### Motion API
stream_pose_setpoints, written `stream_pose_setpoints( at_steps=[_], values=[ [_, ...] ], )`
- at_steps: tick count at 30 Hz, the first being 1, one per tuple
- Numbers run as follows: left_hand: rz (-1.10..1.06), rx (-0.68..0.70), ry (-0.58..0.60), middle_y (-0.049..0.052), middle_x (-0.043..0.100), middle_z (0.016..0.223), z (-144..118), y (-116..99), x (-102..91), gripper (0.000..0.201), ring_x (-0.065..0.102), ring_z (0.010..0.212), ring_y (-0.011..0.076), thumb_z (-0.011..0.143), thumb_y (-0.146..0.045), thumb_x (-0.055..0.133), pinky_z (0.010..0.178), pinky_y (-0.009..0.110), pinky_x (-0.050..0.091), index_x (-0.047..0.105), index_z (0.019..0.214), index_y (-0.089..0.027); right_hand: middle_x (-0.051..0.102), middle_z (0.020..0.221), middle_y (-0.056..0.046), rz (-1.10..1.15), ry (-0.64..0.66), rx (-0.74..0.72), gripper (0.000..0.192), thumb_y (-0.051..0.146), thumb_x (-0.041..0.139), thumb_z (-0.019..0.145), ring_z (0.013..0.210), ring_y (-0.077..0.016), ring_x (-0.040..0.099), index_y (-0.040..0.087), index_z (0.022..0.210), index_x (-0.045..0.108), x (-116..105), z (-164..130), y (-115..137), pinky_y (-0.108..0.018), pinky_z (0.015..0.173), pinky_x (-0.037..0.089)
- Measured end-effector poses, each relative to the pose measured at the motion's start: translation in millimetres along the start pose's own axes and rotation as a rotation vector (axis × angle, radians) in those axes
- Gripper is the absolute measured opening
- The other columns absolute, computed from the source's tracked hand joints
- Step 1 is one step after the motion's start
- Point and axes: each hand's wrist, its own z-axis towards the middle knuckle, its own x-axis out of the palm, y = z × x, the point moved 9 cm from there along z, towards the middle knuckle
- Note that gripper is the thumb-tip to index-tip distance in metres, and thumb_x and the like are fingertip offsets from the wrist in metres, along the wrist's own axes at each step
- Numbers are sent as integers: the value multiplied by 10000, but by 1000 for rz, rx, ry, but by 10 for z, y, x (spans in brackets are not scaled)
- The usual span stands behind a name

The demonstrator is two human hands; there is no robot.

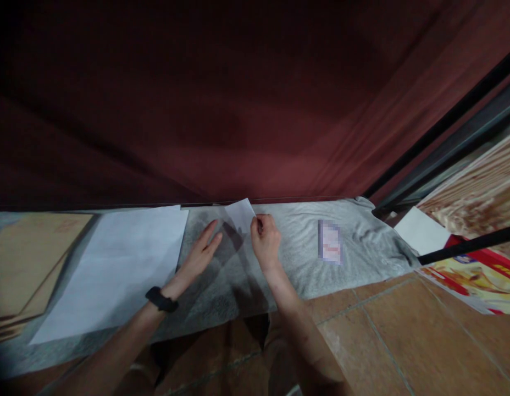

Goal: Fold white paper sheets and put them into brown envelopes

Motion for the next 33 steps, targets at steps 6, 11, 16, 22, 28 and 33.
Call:
stream_pose_setpoints(
  at_steps=[6, 11, 16, 22, 28, 33],
  values=[
    [-734, -261, 86, 131, 575, 1447, -28, -99, 151, 644, 590, 1273, 272, 892, -501, 570, 963, 379, 544, 489, 1448, -186, 693, 1008, -75, -211, 364, -393, 278, 321, 441, 1024, 952, -193, 648, 213, 1087, 688, 406, -514, 605, -293, 880, 494],
    [-861, -396, 49, 99, 682, 1278, -63, -7, 125, 545, 666, 1098, 212, 860, -453, 595, 897, 322, 550, 595, 1322, -165, 699, 1154, -78, -186, 535, -517, 279, 309, 467, 1019, 1061, -209, 634, 223, 1155, 695, 684, -744, 737, -345, 972, 475],
    [-910, -407, 100, 81, 740, 990, -69, 75, 135, 416, 683, 851, 185, 769, -464, 731, 755, 307, 545, 692, 1021, -136, 703, 1161, -56, -19, 453, -345, 345, 157, 441, 976, 1106, -185, 633, 233, 1191, 699, 634, -564, 575, -324, 995, 487],
    [-684, -431, 134, -1, 708, 775, -36, 340, 124, 403, 630, 663, 151, 597, -357, 812, 609, 259, 466, 695, 930, -164, 732, 1036, -28, 143, 418, -34, 363, 100, 439, 896, 925, -166, 682, 226, 1067, 733, 713, -501, 230, -275, 862, 545],
    [-291, -290, 237, -29, 666, 699, 97, 337, 14, 314, 609, 677, 167, 597, -348, 753, 625, 257, 445, 709, 852, -171, 727, 1016, -40, 150, 415, 8, 332, 119, 453, 899, 888, -161, 681, 218, 1043, 736, 776, -562, 156, -259, 820, 551],
    [-80, -177, 181, 0, 704, 808, 252, 372, -44, 259, 659, 807, 215, 618, -264, 675, 776, 326, 513, 697, 864, -183, 694, 1203, -59, 90, 442, -105, 360, 131, 435, 944, 1125, -164, 644, 216, 1170, 702, 891, -672, 212, -296, 1027, 501]
  ],
)
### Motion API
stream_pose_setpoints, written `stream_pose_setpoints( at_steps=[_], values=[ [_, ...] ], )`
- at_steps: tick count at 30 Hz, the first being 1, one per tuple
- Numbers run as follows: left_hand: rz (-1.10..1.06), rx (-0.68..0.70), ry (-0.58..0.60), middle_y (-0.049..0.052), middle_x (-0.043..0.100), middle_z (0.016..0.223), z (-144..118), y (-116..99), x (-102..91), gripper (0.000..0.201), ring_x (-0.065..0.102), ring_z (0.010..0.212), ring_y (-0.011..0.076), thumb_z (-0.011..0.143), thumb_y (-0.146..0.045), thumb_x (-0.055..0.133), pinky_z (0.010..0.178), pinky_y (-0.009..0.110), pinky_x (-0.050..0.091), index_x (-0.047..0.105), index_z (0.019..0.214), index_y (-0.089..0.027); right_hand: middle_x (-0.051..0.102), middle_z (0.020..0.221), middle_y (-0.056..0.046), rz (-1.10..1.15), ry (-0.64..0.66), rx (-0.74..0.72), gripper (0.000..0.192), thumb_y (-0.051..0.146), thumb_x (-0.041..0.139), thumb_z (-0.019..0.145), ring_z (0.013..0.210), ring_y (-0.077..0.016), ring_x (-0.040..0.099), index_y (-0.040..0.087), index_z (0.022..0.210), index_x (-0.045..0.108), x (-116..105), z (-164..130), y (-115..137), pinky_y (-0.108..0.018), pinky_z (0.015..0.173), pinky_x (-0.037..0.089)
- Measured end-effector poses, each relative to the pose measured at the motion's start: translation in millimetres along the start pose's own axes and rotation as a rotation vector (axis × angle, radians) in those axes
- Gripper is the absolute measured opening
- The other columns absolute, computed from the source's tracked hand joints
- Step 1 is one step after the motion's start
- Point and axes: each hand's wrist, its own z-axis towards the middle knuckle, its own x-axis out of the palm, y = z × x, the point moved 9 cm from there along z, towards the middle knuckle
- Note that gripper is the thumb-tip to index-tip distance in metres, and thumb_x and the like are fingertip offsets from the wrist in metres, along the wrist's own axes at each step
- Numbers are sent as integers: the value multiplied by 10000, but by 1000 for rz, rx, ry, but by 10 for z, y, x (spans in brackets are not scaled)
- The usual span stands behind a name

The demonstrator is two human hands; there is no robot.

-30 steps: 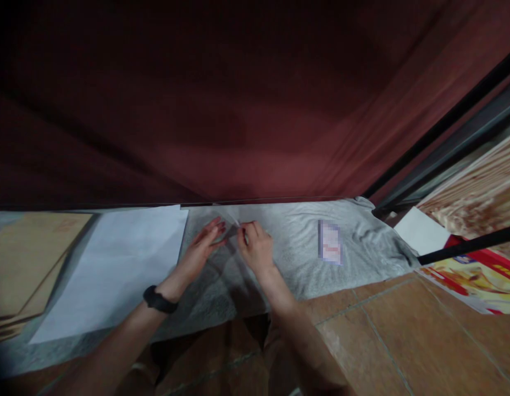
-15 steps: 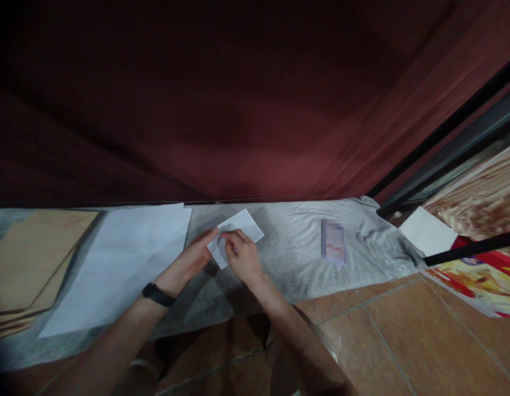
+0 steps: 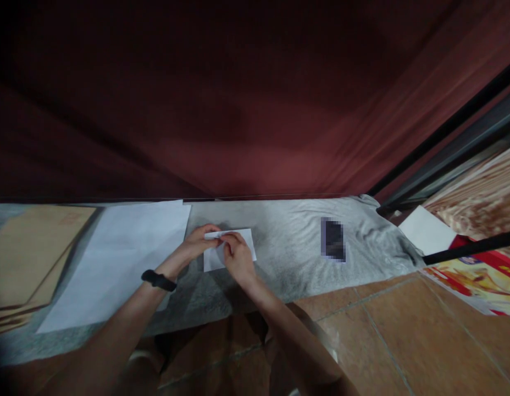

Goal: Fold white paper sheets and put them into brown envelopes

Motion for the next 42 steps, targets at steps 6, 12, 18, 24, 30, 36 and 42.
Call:
stream_pose_setpoints(
  at_steps=[6, 12, 18, 24, 30, 36, 42],
  values=[
    [301, 130, -140, 73, 717, 1101, 36, -23, -62, 491, 673, 995, 248, 748, -176, 625, 951, 410, 512, 615, 1239, -177, 569, 1445, -130, -240, 77, -66, 441, 204, 430, 1001, 1370, -216, 488, 119, 1416, 550, 291, -86, -41, -382, 1167, 401],
    [495, 231, -303, 152, 634, 1306, -94, -167, -59, 502, 617, 1196, 271, 856, -145, 564, 1049, 427, 490, 551, 1357, -140, 462, 1547, -140, -421, 109, -36, 480, 223, 384, 1024, 1456, -251, 380, 76, 1471, 480, 382, -121, -80, -449, 1226, 287],
    [734, 358, -277, 208, 481, 1517, -389, -290, 433, 537, 417, 1439, 288, 1014, -365, 370, 1192, 460, 347, 472, 1441, -55, 354, 1612, -132, -592, 214, -100, 584, 241, 445, 995, 1499, -250, 299, 108, 1555, 347, 449, -196, -66, -427, 1246, 217],
    [882, 272, -216, 193, 402, 1575, -488, -106, 582, 670, 337, 1490, 269, 1029, -476, 247, 1230, 453, 273, 360, 1524, -39, 290, 1640, -128, -685, 203, -106, 610, 236, 394, 1005, 1503, -256, 282, 85, 1581, 261, 406, -234, -109, -430, 1246, 208],
    [954, 252, -227, 212, 338, 1598, -521, -46, 523, 717, 281, 1512, 294, 1014, -493, 270, 1238, 472, 248, 342, 1523, 6, 363, 1605, -130, -674, 122, -55, 558, 279, 338, 1037, 1497, -252, 305, 101, 1565, 318, 280, -239, -274, -453, 1223, 241],
    [986, 310, -292, 216, 343, 1596, -614, -25, 449, 673, 288, 1508, 309, 1008, -428, 307, 1230, 484, 258, 353, 1517, 8, 362, 1603, -121, -664, 68, 2, 556, 325, 332, 1046, 1484, -269, 335, 101, 1555, 346, 122, -257, -402, -474, 1218, 240],
    [996, 288, -295, 233, 347, 1591, -631, 0, 391, 665, 307, 1500, 320, 999, -411, 342, 1234, 480, 247, 371, 1507, 17, 322, 1618, -119, -697, 71, 47, 565, 365, 308, 1060, 1474, -295, 353, 97, 1557, 340, -35, -287, -533, -490, 1215, 247]
  ],
)
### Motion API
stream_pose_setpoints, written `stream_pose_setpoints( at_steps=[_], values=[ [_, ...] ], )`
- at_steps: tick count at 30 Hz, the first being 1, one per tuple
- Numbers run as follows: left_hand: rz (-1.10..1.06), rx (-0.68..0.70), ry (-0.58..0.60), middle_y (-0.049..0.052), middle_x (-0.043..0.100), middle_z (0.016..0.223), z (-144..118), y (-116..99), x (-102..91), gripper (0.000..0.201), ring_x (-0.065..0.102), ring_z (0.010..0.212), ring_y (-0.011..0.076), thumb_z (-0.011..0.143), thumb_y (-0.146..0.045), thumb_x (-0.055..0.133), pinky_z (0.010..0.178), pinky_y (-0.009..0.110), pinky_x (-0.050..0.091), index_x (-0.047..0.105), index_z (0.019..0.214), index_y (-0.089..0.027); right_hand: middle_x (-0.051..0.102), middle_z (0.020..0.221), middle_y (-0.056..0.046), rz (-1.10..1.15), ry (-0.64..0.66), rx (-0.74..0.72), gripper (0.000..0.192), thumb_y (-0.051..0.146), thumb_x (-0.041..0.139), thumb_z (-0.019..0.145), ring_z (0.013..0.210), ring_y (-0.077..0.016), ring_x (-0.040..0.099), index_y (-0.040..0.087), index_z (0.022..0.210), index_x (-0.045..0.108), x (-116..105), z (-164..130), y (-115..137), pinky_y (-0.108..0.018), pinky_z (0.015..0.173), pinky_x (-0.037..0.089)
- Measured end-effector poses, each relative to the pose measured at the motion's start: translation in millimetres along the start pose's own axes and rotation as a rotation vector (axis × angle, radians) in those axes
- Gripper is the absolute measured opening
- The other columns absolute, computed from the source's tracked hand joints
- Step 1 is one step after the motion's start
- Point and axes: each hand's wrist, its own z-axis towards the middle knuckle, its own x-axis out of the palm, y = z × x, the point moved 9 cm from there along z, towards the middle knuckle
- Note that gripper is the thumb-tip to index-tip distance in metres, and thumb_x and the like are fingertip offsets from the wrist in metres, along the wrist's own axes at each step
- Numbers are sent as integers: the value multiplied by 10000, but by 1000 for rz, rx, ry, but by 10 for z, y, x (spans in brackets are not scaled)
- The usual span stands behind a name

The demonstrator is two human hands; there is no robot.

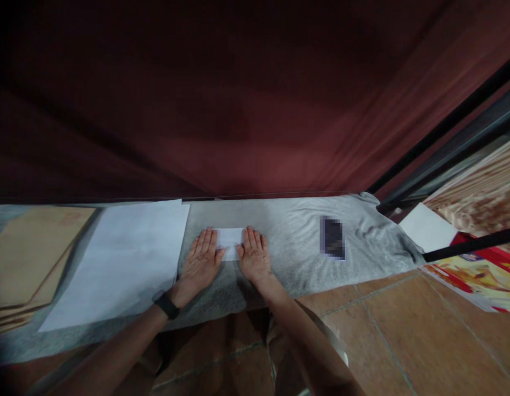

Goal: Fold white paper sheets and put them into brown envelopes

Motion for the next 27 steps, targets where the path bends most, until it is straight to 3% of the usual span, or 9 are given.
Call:
stream_pose_setpoints(
  at_steps=[11, 16, 21, 27],
  values=[
    [16, -25, -38, 236, 366, 1579, -32, 44, -33, 670, 320, 1493, 328, 1004, -421, 318, 1219, 498, 269, 360, 1512, 15, 370, 1588, -169, -41, -40, 60, 543, 318, 347, 1049, 1455, -320, 379, 47, 1516, 403, -132, -47, -245, -514, 1199, 278],
    [-1, -30, -28, 220, 355, 1590, -34, 42, -24, 661, 306, 1500, 318, 993, -404, 329, 1228, 494, 253, 358, 1518, -3, 320, 1619, -147, 55, -54, -41, 567, 346, 316, 1058, 1502, -274, 302, 50, 1540, 353, -252, 39, 75, -451, 1216, 280],
    [-12, -12, 1, 218, 312, 1612, -41, 45, -11, 628, 262, 1517, 316, 960, -286, 340, 1232, 500, 245, 353, 1520, 0, 337, 1621, -79, 133, 26, -216, 562, 409, 325, 1064, 1502, -200, 307, 137, 1555, 350, -83, 23, 518, -391, 1231, 276],
    [-35, 11, 4, 227, 298, 1615, -49, 46, -38, 614, 263, 1514, 332, 975, -285, 313, 1225, 519, 247, 356, 1520, -5, 363, 1607, -61, 81, 2, -192, 540, 446, 346, 1064, 1489, -203, 337, 177, 1529, 409, 15, 14, 422, -388, 1242, 238]
  ],
)
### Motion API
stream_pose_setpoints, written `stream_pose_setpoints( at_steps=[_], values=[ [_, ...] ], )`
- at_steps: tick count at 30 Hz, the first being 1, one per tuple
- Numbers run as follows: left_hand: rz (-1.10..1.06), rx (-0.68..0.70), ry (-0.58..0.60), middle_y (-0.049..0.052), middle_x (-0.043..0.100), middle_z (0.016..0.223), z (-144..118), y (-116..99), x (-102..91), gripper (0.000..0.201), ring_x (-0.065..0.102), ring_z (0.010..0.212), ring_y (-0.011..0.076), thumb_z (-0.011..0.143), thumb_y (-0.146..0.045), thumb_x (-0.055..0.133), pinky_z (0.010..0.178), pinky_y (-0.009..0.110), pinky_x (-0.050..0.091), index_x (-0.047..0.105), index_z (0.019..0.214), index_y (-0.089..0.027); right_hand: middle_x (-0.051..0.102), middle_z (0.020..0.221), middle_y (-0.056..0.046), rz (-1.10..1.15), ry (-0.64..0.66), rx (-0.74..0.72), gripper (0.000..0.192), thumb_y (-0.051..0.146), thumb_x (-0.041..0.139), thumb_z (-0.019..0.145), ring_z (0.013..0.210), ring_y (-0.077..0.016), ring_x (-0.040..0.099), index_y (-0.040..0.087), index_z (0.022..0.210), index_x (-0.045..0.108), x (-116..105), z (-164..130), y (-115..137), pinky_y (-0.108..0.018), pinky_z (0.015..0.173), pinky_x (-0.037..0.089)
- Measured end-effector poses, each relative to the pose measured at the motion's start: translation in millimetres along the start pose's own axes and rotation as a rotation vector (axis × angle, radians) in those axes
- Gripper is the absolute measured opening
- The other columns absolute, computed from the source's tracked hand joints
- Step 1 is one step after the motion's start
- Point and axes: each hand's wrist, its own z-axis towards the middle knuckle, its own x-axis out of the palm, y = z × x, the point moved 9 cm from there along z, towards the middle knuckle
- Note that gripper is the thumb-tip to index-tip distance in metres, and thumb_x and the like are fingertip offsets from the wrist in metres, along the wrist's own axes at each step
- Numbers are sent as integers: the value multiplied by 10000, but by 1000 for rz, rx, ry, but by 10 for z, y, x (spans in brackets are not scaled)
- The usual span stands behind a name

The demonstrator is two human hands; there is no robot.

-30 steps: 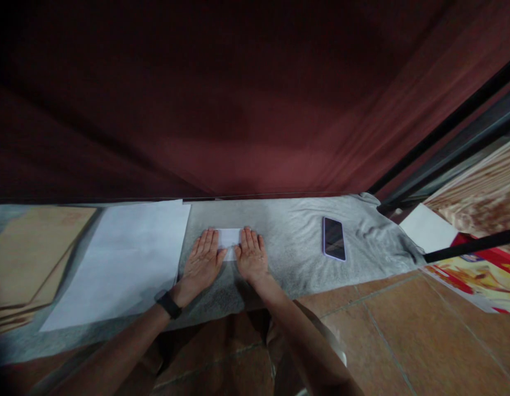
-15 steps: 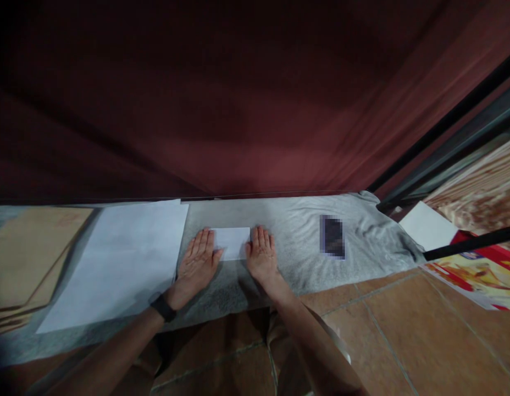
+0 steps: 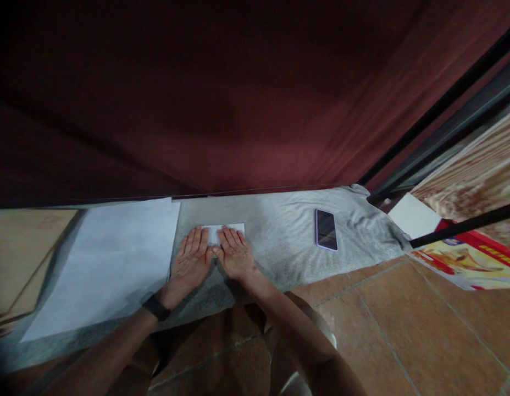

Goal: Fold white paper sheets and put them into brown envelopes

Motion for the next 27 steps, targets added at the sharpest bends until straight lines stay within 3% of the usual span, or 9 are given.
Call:
stream_pose_setpoints(
  at_steps=[9, 19, 22, 27],
  values=[
    [-51, -16, -61, 229, 321, 1605, -69, 105, 18, 655, 261, 1517, 327, 1000, -379, 299, 1219, 529, 255, 320, 1533, 0, 337, 1617, -81, -40, 26, 68, 573, 444, 383, 1055, 1497, -222, 319, 163, 1554, 356, -25, -32, -230, -416, 1237, 244],
    [-34, -48, -44, 250, 359, 1581, -145, 173, -50, 654, 301, 1498, 352, 991, -375, 315, 1201, 551, 291, 348, 1516, 13, 339, 1613, -99, -64, 37, 103, 572, 410, 372, 1058, 1493, -238, 327, 127, 1554, 349, -73, -77, -432, -431, 1236, 253],
    [-21, -38, -58, 240, 353, 1588, -150, 86, -122, 637, 270, 1512, 336, 990, -335, 310, 1216, 542, 272, 328, 1526, 8, 338, 1613, -105, -68, 33, 95, 574, 396, 367, 1060, 1494, -248, 322, 106, 1555, 342, -74, -84, -433, -431, 1235, 249],
    [-41, 132, -8, 174, 310, 1627, -144, -324, -141, 618, 221, 1534, 267, 996, -297, 303, 1243, 483, 246, 274, 1560, -44, 346, 1608, -120, -72, 24, 86, 572, 382, 362, 1061, 1499, -248, 310, 102, 1559, 330, -76, -96, -412, -447, 1226, 257]
  ],
)
